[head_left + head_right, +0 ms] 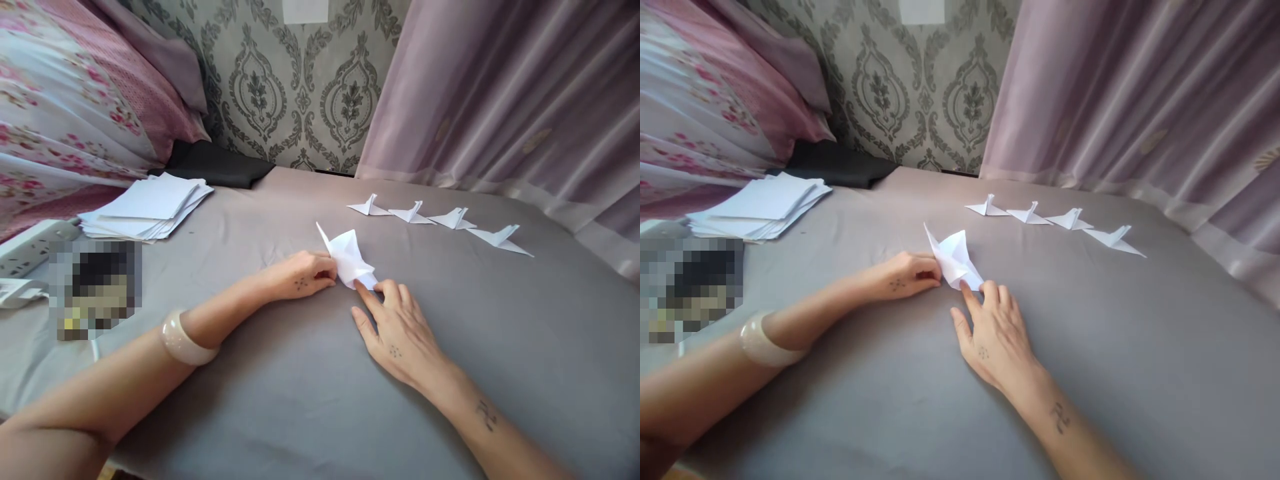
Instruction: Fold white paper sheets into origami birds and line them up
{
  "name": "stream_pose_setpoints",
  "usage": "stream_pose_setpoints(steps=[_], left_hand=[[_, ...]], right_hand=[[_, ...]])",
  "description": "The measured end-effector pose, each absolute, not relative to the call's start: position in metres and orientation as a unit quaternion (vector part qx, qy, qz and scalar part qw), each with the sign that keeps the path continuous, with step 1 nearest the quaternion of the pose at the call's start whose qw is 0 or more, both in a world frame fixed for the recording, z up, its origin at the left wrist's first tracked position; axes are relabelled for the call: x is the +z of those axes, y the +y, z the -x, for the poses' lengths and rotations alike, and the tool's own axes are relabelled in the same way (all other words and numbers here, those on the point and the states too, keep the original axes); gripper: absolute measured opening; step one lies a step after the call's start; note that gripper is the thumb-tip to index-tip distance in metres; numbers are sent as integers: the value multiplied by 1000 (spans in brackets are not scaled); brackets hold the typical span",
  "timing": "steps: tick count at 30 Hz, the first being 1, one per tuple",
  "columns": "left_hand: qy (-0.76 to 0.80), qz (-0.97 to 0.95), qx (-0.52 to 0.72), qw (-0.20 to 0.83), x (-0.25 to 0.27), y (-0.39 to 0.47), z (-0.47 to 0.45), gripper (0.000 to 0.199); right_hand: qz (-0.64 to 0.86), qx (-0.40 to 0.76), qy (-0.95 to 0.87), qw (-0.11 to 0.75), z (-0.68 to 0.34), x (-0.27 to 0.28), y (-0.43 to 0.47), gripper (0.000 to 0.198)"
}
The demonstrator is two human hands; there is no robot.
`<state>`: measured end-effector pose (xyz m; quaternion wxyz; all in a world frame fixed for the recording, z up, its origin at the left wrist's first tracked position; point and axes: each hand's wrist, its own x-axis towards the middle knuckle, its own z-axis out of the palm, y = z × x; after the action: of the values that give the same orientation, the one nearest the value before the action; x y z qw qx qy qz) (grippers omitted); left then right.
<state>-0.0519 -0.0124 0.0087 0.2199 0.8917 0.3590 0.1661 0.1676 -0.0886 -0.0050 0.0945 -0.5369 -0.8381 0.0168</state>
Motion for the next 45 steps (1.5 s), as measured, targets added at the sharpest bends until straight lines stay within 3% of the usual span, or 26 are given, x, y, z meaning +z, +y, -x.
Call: stream_pose_setpoints(steps=[12,17,23,45], left_hand=[[359,-862,277,226,11,-1,32,10],[315,-878,313,181,3,6,35,15],[281,-908,278,138,0,2,46,24],[295,-886,270,234,-8,-2,51,19]], right_hand=[[542,19,-834,105,-171,-7,-85,49],[544,11,-831,117,-173,-8,-84,47],[542,14,-835,97,-171,-5,-85,47],[500,4,-866,18,-158,14,-81,49]])
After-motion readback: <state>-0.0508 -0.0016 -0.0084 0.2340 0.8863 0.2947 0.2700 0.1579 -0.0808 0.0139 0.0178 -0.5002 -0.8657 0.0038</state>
